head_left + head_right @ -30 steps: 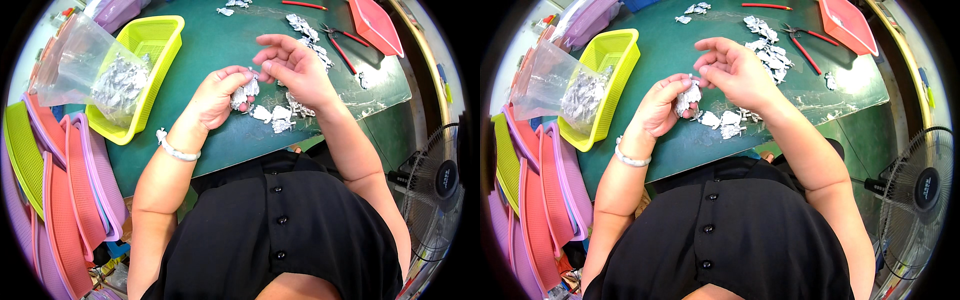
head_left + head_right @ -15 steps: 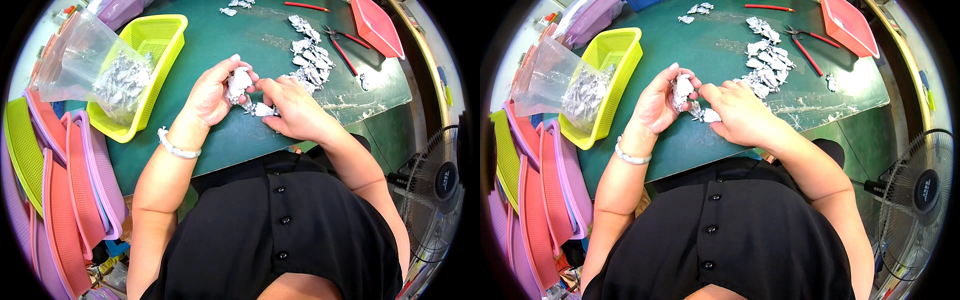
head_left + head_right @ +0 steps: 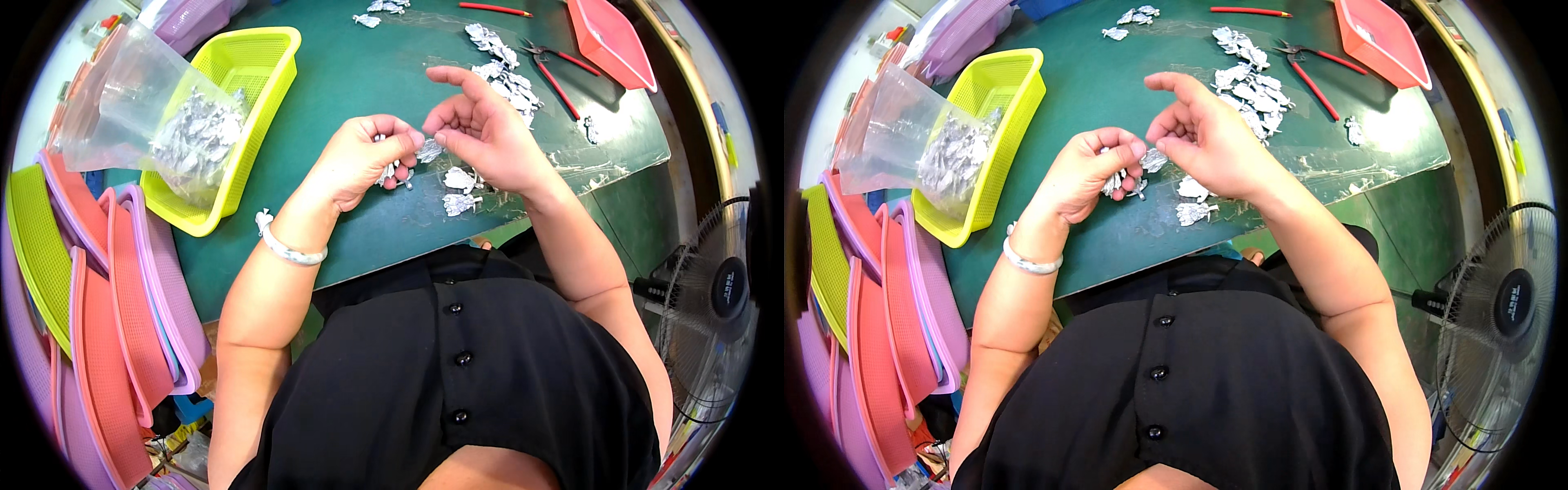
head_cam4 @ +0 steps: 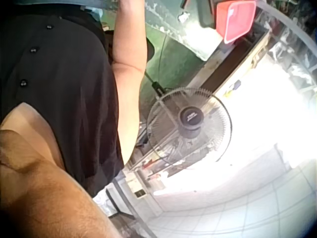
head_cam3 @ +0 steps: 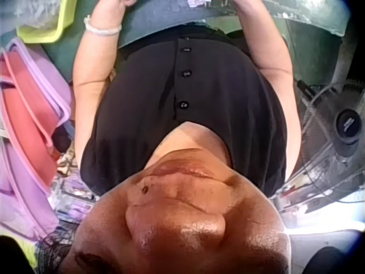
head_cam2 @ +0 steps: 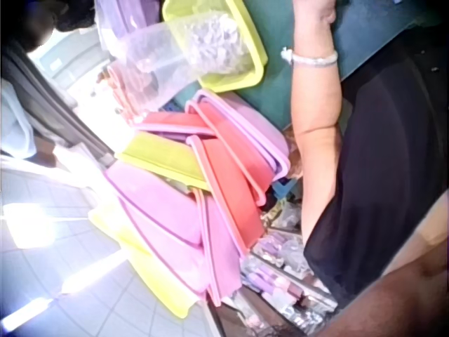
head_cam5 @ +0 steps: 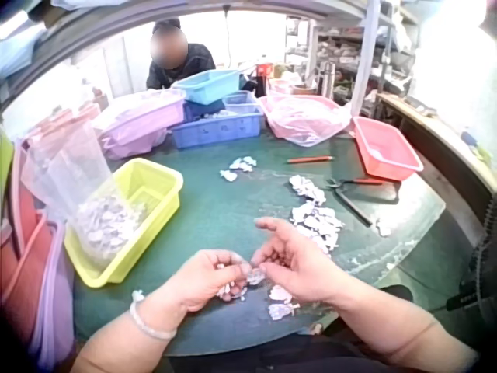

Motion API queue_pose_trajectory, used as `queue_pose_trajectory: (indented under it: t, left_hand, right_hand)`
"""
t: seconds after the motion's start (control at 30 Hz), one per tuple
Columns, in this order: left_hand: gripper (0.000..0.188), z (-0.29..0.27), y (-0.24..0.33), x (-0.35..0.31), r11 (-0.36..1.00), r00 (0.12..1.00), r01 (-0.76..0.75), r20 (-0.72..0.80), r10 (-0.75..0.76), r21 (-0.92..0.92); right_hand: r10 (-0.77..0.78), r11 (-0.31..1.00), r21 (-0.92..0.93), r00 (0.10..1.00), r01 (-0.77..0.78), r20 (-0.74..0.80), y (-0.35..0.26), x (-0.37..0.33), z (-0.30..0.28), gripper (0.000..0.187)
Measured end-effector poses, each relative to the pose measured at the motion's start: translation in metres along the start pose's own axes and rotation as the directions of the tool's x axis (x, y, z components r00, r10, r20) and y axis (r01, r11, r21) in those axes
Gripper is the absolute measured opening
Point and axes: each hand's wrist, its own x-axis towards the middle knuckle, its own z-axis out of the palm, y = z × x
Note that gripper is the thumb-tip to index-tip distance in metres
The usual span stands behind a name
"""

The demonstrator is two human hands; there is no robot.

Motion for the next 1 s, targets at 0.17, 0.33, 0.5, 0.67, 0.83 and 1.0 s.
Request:
queue_pose_trajectory:
  t: [0.17, 0.33, 0.5, 0.67, 0.83, 1.0]
  left_hand:
    - [0.017, 0.002, 0.002, -0.001, 0.996, 0.999, 0.025, 0.046, -0.021, -0.086]
    - [0.020, -0.003, -0.001, 0.001, 0.983, 0.994, 0.060, 0.101, -0.043, -0.175]
    - [0.021, -0.002, 0.001, 0.001, 0.926, 0.951, 0.149, 0.306, -0.038, -0.348]
    - [0.021, -0.005, -0.004, 0.003, 0.881, 0.936, 0.157, 0.353, 0.012, -0.446]
    - [0.012, -0.006, -0.008, 0.006, 0.898, 0.981, 0.054, 0.189, 0.033, -0.436]
    - [0.010, -0.005, -0.002, 0.005, 0.903, 0.994, -0.008, 0.092, 0.053, -0.429]
  right_hand:
    - [-0.005, 0.998, 0.065, 0.997, 0.010, -0.077, -0.005, 0.007, 0.001, 0.052]
    - [0.024, 0.997, 0.080, 0.996, -0.017, -0.085, -0.006, 0.012, 0.002, 0.049]
    - [-0.006, 0.985, 0.171, 0.996, 0.022, -0.094, -0.009, 0.015, 0.005, 0.048]
    - [-0.048, 0.960, 0.274, 0.997, 0.060, -0.053, -0.008, 0.017, 0.006, 0.044]
    - [-0.099, 0.968, 0.224, 0.992, 0.114, -0.081, -0.008, 0.017, 0.009, 0.043]
    - [-0.065, 0.992, -0.115, 0.991, 0.052, -0.113, 0.006, 0.012, 0.001, 0.042]
